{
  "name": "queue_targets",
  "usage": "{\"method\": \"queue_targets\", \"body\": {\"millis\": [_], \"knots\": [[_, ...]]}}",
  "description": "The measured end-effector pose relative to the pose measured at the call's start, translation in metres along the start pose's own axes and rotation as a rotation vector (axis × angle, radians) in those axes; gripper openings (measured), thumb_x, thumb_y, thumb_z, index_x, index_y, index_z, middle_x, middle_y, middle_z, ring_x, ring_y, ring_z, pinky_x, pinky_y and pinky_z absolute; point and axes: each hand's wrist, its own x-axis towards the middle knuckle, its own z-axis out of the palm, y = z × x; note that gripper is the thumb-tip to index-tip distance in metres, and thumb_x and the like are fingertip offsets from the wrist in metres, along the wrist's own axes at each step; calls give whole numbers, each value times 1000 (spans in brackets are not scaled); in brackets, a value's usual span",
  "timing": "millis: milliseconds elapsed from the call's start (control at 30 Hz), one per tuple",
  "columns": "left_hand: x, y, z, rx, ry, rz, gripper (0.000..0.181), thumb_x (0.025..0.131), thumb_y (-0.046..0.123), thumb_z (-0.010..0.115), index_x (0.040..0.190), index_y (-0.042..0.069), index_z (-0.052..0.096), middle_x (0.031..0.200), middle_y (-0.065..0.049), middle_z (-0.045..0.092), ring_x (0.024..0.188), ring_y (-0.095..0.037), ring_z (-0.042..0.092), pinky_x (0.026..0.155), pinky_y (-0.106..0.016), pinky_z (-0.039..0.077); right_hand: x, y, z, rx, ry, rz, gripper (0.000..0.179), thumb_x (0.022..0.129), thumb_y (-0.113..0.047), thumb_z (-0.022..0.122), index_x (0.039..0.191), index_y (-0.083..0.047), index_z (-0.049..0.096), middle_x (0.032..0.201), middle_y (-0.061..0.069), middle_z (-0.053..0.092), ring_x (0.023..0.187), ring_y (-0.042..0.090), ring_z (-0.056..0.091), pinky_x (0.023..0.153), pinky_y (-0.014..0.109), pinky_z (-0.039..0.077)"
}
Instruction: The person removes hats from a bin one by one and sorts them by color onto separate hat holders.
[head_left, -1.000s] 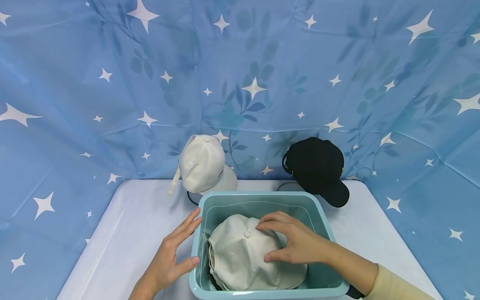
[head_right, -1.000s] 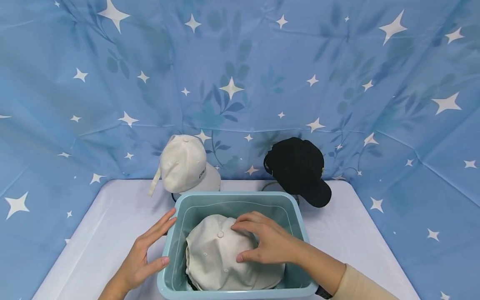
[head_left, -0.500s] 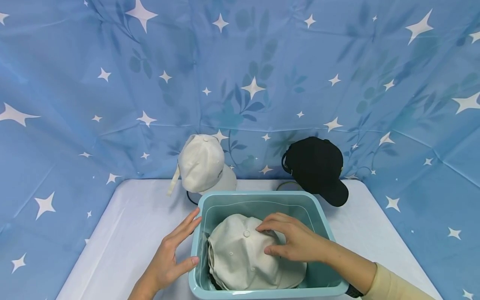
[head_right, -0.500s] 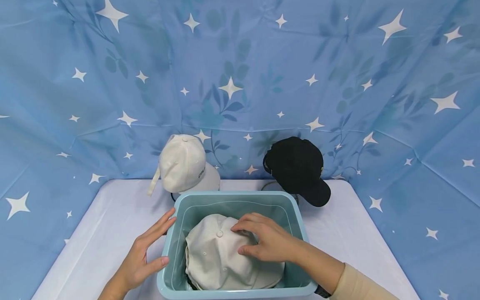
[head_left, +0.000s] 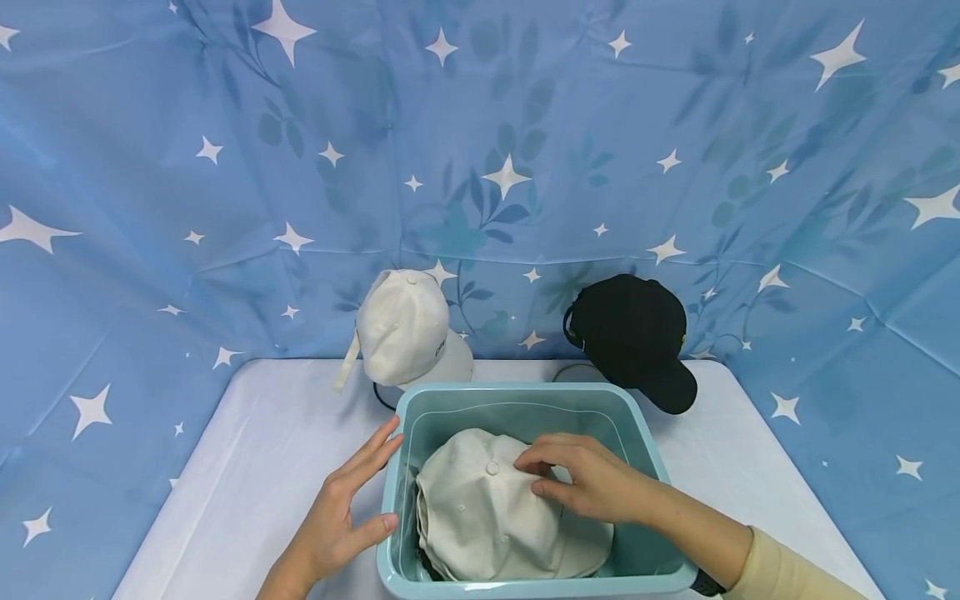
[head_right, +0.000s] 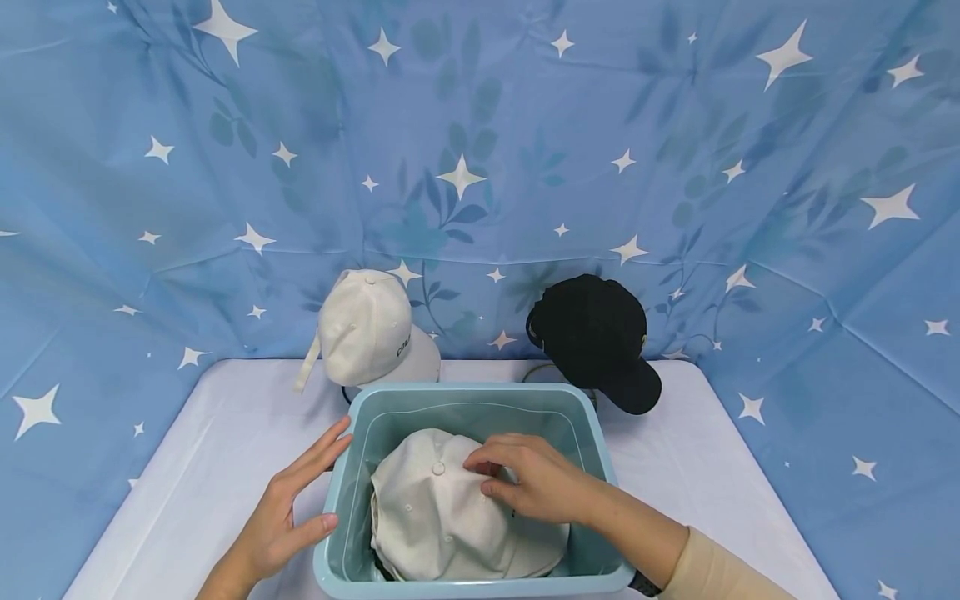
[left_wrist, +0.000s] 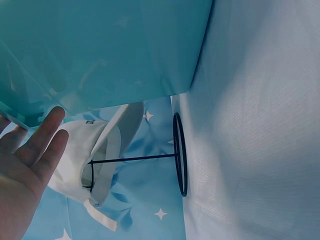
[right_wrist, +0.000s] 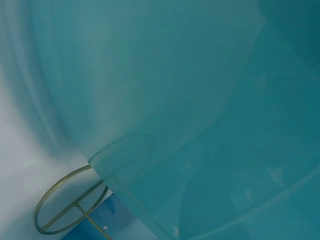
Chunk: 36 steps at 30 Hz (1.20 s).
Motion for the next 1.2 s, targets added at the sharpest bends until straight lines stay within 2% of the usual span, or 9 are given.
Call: {"method": "queue_targets", "body": {"millis": [133,500,767,1000,1200], "knots": [[0,0,0,-3,-2,-5,71,76,11,66,141,-2,40,151,-20,28,135,-32,34,104,-23,33,0,1,1,9,7,-16,32,84,-13,71,115,-21,64,97,-13,61,84,1,56,69,25,51],[-2,0,0,-5,-3,-4,72,76,9,66,141,-2,40,151,-21,27,136,-33,33,105,-22,31,-1,-1,1,51,11,31,28,85,-9,69,109,-23,66,95,-14,62,82,0,58,69,16,49],[-2,-3,2,-11,-5,11,72,76,9,66,141,-3,39,150,-22,27,136,-33,33,105,-24,32,-2,-2,-4,91,12,73,26,87,-9,66,108,-24,66,94,-13,62,82,1,58,67,18,50],[-2,-3,1,-8,-2,0,73,75,9,67,141,-2,40,151,-21,27,136,-33,33,105,-23,31,0,-3,-9,104,36,55,26,88,-8,65,109,-25,65,94,-13,62,81,2,58,67,20,50],[-1,-1,0,-11,-3,-9,72,75,10,67,141,-2,40,151,-20,27,136,-33,33,105,-23,31,0,-6,-15,107,62,81,29,88,-8,66,109,-28,65,95,-14,62,82,2,57,65,21,51]]}}
